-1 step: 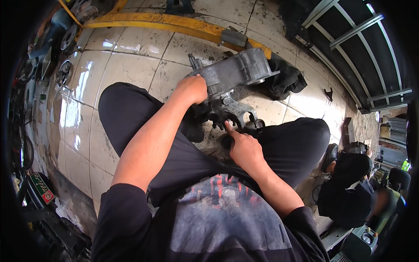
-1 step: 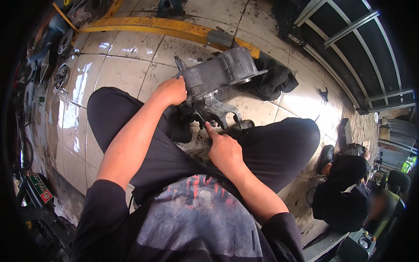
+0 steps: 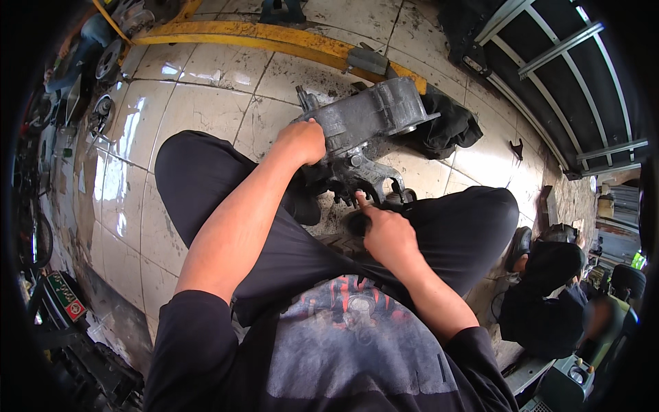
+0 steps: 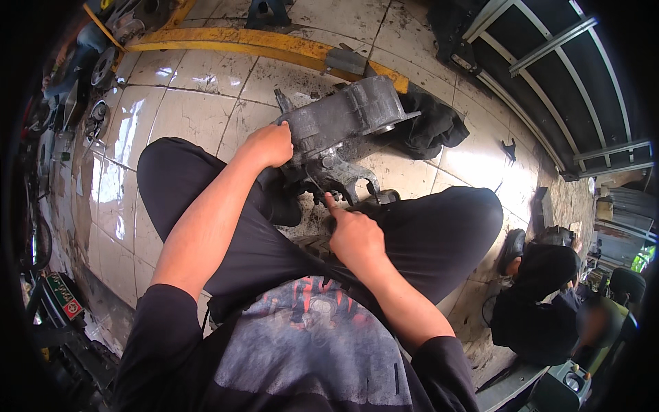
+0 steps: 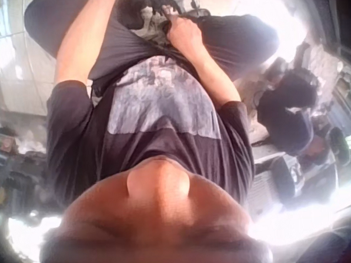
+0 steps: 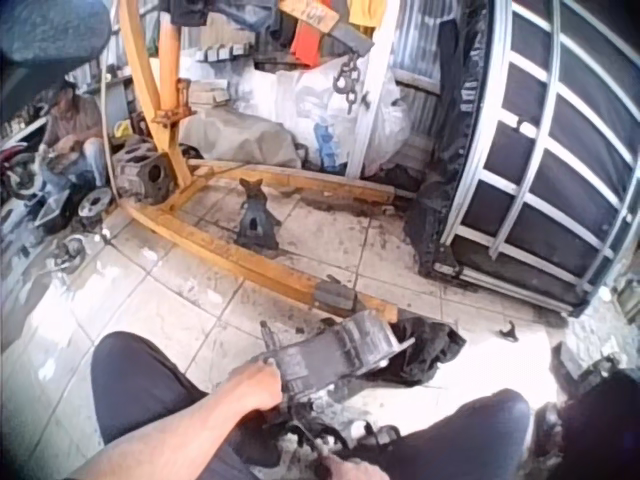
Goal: The person sits on the floor and uses a metal file to scrape and clean a specific area on a dark mechanical component. They hold the part steady with one hand while filing with the other, occasionally adjusting their grip to access different angles of the same spot.
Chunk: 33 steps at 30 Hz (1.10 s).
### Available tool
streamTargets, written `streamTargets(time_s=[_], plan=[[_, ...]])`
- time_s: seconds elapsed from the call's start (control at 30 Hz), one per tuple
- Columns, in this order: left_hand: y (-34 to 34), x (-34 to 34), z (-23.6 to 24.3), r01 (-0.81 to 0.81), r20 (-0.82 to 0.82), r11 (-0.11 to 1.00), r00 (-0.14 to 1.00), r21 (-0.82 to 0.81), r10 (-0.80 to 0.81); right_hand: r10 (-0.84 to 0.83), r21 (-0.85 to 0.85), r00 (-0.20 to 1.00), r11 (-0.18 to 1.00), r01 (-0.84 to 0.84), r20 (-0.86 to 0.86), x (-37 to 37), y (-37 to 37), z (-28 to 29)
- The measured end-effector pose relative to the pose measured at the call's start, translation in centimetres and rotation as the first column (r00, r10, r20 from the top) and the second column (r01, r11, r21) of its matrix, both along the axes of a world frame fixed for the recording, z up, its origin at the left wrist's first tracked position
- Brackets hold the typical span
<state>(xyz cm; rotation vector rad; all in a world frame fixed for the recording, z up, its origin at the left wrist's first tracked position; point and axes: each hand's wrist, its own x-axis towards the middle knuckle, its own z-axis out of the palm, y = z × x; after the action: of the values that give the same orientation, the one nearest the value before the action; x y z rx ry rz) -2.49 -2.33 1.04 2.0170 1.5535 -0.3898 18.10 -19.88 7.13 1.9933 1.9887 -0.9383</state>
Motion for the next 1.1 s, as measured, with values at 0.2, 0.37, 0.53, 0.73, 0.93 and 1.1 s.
streamTargets(time_s=[0.2,0.37,0.53,0.73,0.93,1.1], plan=[[0.2,0.5,0.6,-0.003,-0.033,0.998,0.999,-0.056,0.001,0.006,-0.055,1.0,0.998,-0.006,-0.005,1.0,0.3,0.1],[-0.4,-0.1,0.1,-0.029,0.01,0.999,1.0,0.014,0.029,-0.065,-0.071,0.994,0.996,0.059,-0.092,-0.7,-0.6,1.0],[0.0,0.3,0.4,-0.008,-0.011,0.999,1.0,-0.033,0.008,-0.044,0.057,0.993,0.997,0.05,-0.108,-1.5,-0.2,-2.0],[-0.2,0.0,0.1,-0.031,0.007,0.999,1.0,-0.01,0.031,-0.079,-0.074,0.992,0.995,0.072,-0.098,-1.1,-0.1,-0.8],[-0.4,-0.5,-0.4,-0.034,0.016,0.999,0.999,0.008,0.034,-0.06,-0.012,0.987,0.998,0.059,-0.152,-1.2,-0.4,-1.1],[-0.1,0.4,1.1,-0.029,0.003,1.0,1.0,-0.011,0.029,-0.059,0.015,0.981,0.998,0.063,-0.187,-0.3,-1.0,0.2]])
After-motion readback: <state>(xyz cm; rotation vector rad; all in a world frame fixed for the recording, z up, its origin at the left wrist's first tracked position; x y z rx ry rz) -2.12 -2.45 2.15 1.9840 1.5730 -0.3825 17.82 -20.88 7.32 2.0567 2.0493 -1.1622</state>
